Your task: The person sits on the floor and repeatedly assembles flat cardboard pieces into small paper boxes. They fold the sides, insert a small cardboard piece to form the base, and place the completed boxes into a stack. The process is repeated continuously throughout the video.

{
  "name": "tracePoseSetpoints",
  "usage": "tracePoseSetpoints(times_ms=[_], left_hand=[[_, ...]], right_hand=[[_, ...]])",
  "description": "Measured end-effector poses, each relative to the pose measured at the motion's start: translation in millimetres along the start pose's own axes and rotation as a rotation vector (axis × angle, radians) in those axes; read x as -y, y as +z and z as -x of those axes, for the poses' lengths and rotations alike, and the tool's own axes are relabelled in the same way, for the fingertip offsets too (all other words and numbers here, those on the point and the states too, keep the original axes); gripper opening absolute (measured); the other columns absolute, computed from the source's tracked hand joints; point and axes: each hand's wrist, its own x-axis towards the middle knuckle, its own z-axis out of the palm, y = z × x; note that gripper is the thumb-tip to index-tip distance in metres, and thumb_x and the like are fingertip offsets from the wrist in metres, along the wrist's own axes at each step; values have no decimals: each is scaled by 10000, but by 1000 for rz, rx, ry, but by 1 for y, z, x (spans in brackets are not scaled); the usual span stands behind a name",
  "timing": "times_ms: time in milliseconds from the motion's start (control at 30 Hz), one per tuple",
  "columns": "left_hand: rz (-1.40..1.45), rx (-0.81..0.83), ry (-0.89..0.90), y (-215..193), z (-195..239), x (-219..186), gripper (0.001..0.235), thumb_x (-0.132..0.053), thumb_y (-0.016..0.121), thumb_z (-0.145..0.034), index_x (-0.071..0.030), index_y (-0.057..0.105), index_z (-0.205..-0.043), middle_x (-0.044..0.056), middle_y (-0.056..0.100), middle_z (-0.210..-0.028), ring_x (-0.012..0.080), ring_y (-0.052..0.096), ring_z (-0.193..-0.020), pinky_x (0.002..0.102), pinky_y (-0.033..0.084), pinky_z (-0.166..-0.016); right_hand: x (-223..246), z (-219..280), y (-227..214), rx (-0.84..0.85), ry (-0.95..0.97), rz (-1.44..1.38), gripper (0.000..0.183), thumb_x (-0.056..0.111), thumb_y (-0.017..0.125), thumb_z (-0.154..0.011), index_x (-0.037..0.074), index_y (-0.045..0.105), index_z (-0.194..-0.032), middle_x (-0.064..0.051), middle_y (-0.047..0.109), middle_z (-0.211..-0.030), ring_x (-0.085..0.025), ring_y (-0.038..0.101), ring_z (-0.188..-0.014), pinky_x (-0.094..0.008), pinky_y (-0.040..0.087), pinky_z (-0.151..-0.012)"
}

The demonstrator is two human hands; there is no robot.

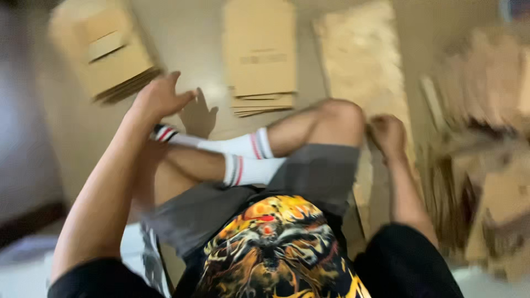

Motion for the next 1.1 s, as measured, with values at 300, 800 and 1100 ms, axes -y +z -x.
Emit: tracePoseSetpoints(times_ms=[300,800,1100], left_hand=[[-308,44,323,58,-30,-111,717,-451,575,-868,-133,394,-1484,155,367,-1487,410,371,-1348,591,412,-989],[-355,-216,573,108,-63,-72,299,-213,444,-925,-85,524,-1183,178,663,-924,396,690,-827,521,536,-679],[-319,-973,779,75,-42,-105,190,-192,625,-762,-203,684,-942,-21,594,-991,194,625,-893,324,474,-723]], right_hand=[[26,2,17,-27,377,-67,415,422,799,-814,24,698,-759,-257,572,-949,-444,614,-941,-527,521,-799],[58,-37,2,-339,171,-1081,264,78,683,-872,14,664,-1128,-108,669,-868,-142,659,-699,-231,563,-585],[157,-31,-30,217,-177,-1205,378,-43,430,-916,-35,570,-1267,-17,391,-623,-83,404,-520,-187,335,-461]])
